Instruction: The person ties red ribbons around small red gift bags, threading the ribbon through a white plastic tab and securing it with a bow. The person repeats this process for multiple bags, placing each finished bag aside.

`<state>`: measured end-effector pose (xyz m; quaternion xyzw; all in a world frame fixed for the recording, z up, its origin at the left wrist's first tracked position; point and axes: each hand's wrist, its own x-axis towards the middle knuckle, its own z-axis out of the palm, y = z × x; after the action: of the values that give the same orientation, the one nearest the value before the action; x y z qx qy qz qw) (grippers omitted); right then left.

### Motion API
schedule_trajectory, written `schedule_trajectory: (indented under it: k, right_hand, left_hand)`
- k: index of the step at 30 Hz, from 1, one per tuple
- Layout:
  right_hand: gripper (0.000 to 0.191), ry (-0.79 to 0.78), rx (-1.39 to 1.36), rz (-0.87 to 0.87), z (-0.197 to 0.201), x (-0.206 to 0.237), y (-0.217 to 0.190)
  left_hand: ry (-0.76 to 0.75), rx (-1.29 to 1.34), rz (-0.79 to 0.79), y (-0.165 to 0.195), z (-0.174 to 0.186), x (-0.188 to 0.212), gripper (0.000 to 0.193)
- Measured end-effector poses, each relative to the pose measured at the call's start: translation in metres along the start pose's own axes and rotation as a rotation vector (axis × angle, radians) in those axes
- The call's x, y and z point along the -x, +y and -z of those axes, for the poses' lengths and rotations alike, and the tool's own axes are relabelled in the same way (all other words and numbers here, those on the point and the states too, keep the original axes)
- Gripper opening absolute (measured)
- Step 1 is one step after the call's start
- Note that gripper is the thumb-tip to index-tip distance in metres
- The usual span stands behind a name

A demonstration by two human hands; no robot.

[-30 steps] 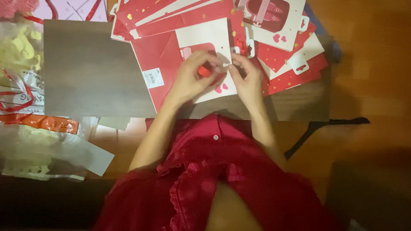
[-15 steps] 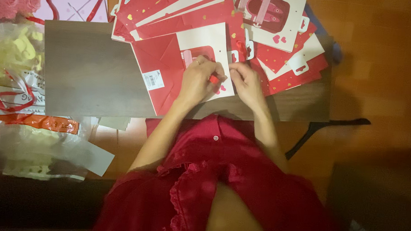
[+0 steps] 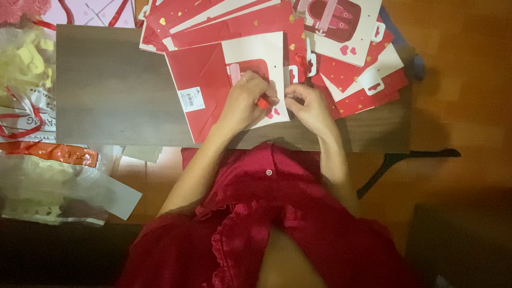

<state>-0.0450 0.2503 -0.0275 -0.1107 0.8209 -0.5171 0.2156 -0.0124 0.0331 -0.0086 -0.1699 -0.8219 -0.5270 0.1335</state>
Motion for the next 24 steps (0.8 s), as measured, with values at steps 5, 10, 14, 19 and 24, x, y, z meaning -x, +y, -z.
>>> schedule_trajectory:
  k: [5,10,14,19,24]
  right_hand:
    - [0.014,-0.006,0.107,0.064,-0.001,0.001,-0.004]
    - [0.011,-0.013,0.078,0.072,0.0,-0.001,-0.002]
    - [0.01,0.007,0.139,0.021,-0.002,-0.001,0.003]
    - [0.013,0.099,0.111,0.039,-0.011,0.0,0.007]
    - [0.01,0.109,0.029,0.053,-0.013,0.001,0.008]
  left_hand:
    - [-0.087,0.021,0.03,0.005,0.009,-0.002,0.02]
    - [-0.11,0.048,0.059,0.01,0.011,-0.004,0.018]
    - [-0.138,0.024,0.044,0.009,0.013,-0.004,0.018]
    - [-0.162,0.036,0.064,0.006,0.012,-0.001,0.017]
    - [-0.166,0.102,0.085,0.003,0.01,0.003,0.02]
